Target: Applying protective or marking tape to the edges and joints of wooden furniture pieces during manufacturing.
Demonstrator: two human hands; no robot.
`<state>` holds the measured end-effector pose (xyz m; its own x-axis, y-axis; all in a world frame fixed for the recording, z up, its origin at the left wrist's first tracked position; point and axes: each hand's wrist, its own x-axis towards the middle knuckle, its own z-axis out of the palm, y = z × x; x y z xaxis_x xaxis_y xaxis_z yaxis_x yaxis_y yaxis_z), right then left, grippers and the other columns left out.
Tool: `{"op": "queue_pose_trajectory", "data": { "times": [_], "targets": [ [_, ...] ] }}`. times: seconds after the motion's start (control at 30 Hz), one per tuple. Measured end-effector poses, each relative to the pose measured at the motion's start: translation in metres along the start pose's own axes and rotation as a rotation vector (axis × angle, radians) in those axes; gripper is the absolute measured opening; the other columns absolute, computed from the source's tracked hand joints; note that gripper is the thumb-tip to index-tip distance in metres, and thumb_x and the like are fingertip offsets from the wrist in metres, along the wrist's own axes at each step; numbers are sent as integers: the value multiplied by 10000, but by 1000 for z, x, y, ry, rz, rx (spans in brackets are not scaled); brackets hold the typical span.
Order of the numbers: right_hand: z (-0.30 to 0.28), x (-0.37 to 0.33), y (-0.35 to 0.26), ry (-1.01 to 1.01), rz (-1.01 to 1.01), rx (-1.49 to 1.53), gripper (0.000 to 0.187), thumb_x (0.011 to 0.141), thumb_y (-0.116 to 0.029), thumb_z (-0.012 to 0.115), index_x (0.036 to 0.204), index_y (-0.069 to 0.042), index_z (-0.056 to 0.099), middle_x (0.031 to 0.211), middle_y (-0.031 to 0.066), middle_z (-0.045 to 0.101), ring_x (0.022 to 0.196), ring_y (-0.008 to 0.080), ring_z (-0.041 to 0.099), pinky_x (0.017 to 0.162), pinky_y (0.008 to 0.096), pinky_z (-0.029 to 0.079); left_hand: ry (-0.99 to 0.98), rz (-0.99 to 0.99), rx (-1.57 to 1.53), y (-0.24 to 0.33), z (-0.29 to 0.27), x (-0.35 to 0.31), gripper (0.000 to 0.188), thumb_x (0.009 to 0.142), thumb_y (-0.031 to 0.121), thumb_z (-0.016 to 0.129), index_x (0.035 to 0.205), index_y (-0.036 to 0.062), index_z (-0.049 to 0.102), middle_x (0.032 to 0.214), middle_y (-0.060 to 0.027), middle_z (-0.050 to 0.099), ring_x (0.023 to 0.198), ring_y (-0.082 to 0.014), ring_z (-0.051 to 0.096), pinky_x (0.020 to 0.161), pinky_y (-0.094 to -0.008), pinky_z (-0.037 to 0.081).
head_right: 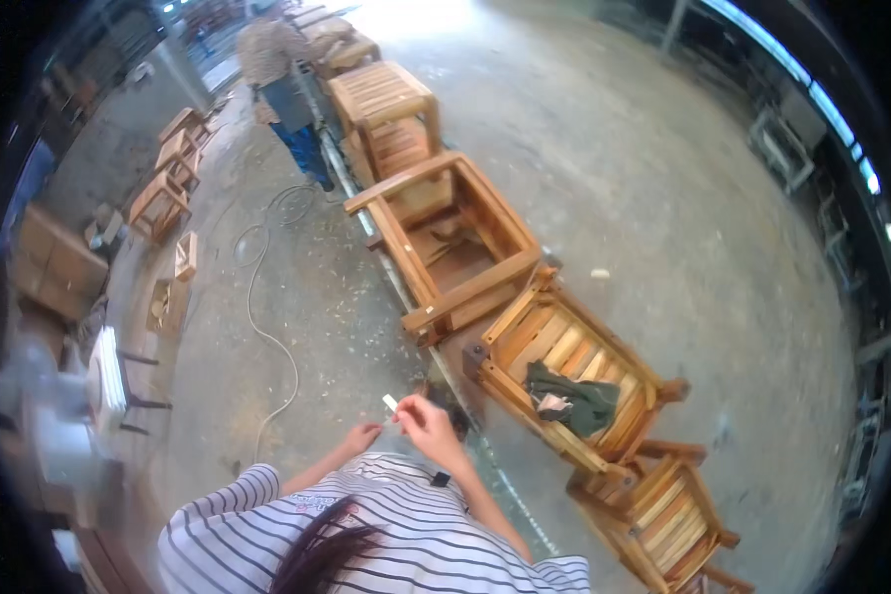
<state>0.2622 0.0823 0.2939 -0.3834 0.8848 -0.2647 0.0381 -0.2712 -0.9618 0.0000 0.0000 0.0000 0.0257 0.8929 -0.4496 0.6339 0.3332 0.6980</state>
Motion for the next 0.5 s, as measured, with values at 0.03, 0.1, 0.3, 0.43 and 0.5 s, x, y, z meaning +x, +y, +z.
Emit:
{"op": "queue_pose_trajectory", "data": {
  "times": [0.03, 0.1, 0.3, 0.43, 0.5],
  "targets": [
    [-2, 0, -4, -30, -26, -33, 143, 964, -128, 593, 1061, -23, 606, 929, 45, 689, 768, 98, 623, 715, 253, 508, 8, -139, -328, -4, 8, 6, 342, 896, 308, 620, 1100, 50, 714, 1082, -207, 705, 1039, -339, 664, 915, -385, 502],
    [66, -74, 1, 13, -17, -10, 100, 964, -69, 563, 1022, 8, 589, 888, 54, 695, 699, 90, 608, 646, 248, 500, -30, -211, -189, -53, -6, -104, 344, 895, 307, 615, 1083, 37, 713, 1032, -204, 713, 978, -327, 679, 872, -388, 513],
    [116, -135, -6, -109, 24, -38, 169, 980, -175, 587, 1047, -21, 606, 917, 38, 682, 780, 99, 605, 708, 259, 498, 9, -181, -49, -95, 6, -190, 363, 888, 327, 610, 1085, 41, 715, 970, -190, 728, 905, -296, 702, 820, -405, 529],
    [180, -159, -8, -122, -41, -58, 122, 983, -94, 567, 1041, 10, 592, 883, 49, 681, 712, 88, 602, 647, 241, 498, -75, -216, -106, -134, -6, -252, 439, 919, 369, 558, 1151, 10, 661, 1151, -268, 655, 1118, -388, 623, 953, -476, 477],
    [214, -162, -1, -139, -51, -62, 120, 985, -97, 566, 1040, 6, 591, 879, 49, 679, 713, 87, 602, 640, 238, 496, -79, -265, -106, -151, -15, -284, 432, 921, 371, 557, 1151, 24, 672, 1154, -255, 659, 1111, -385, 627, 956, -470, 478]
  ]
}}
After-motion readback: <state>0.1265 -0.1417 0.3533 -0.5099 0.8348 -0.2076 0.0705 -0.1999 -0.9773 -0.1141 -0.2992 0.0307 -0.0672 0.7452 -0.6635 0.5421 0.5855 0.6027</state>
